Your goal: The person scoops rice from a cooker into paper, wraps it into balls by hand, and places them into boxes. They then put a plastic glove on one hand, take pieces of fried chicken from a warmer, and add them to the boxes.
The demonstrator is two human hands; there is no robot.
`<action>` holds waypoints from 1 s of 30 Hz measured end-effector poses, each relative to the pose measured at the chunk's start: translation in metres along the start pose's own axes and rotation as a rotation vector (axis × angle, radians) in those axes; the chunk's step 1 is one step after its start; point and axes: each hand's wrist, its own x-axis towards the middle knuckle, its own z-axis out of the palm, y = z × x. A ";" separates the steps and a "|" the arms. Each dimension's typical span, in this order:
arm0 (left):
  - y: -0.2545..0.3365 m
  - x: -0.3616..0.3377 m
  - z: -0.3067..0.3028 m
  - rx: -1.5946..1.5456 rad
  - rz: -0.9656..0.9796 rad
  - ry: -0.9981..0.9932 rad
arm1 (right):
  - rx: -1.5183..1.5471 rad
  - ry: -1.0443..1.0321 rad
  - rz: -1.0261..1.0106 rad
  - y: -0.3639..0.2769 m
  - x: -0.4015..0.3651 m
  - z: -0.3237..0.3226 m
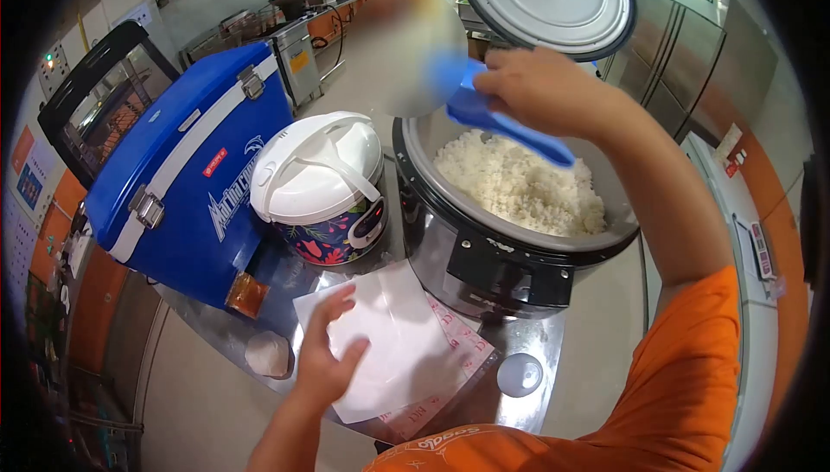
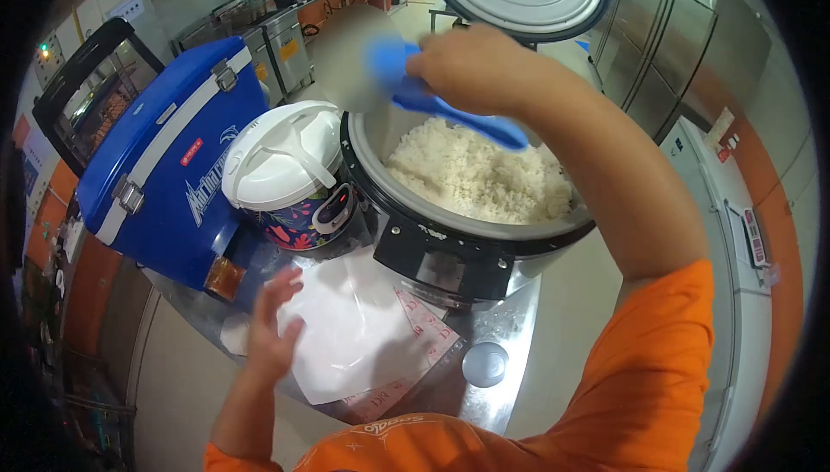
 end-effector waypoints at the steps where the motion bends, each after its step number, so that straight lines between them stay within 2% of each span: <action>1: 0.013 0.022 0.000 -0.179 0.036 0.019 | -0.070 0.143 -0.071 -0.010 -0.010 -0.020; 3: 0.060 0.069 0.008 -0.561 -0.202 0.025 | -0.149 0.377 -0.189 -0.033 -0.020 -0.044; 5: 0.080 0.104 0.025 -0.844 -0.261 -0.026 | -0.173 0.564 -0.285 -0.057 -0.023 -0.061; 8: 0.105 0.118 0.051 -1.109 -0.224 -0.025 | -0.043 0.357 -0.304 -0.085 -0.031 -0.080; 9: 0.105 0.120 0.063 -1.197 -0.142 -0.028 | -0.043 0.389 -0.297 -0.087 -0.034 -0.083; 11: 0.114 0.120 0.071 -1.215 -0.107 -0.002 | -0.038 0.447 -0.284 -0.090 -0.040 -0.081; 14: 0.131 0.118 0.073 -1.189 -0.139 0.056 | 0.451 0.618 0.082 -0.066 -0.049 -0.073; 15: 0.135 0.119 0.071 -1.168 -0.152 0.061 | 0.586 0.264 0.313 -0.054 -0.055 -0.062; 16: 0.139 0.120 0.071 -1.143 -0.167 0.065 | 0.627 0.028 0.270 -0.052 -0.060 -0.060; 17: 0.143 0.122 0.072 -1.100 -0.145 0.028 | 0.666 -0.205 0.225 -0.050 -0.064 -0.059; 18: 0.141 0.126 0.073 -1.025 -0.160 0.020 | 0.945 -0.269 0.276 -0.054 -0.070 -0.055; 20: 0.130 0.135 0.071 -0.870 -0.188 0.013 | 1.071 -0.254 0.256 -0.042 -0.066 -0.050; 21: 0.121 0.136 0.063 -0.797 -0.286 -0.089 | 1.068 -0.253 0.304 -0.035 -0.067 -0.052; 24: 0.081 0.111 0.060 -0.105 0.158 -0.142 | 0.969 -0.214 0.400 -0.016 -0.070 -0.065; 26: 0.075 0.080 0.059 0.337 0.487 -0.030 | 0.785 -0.138 0.396 0.006 -0.074 -0.051; 28: 0.088 0.060 0.068 0.668 0.652 -0.015 | 0.781 -0.185 0.477 0.024 -0.082 -0.038; 30: 0.067 0.062 0.086 0.669 0.771 0.016 | 0.754 -0.322 0.538 0.035 -0.079 -0.024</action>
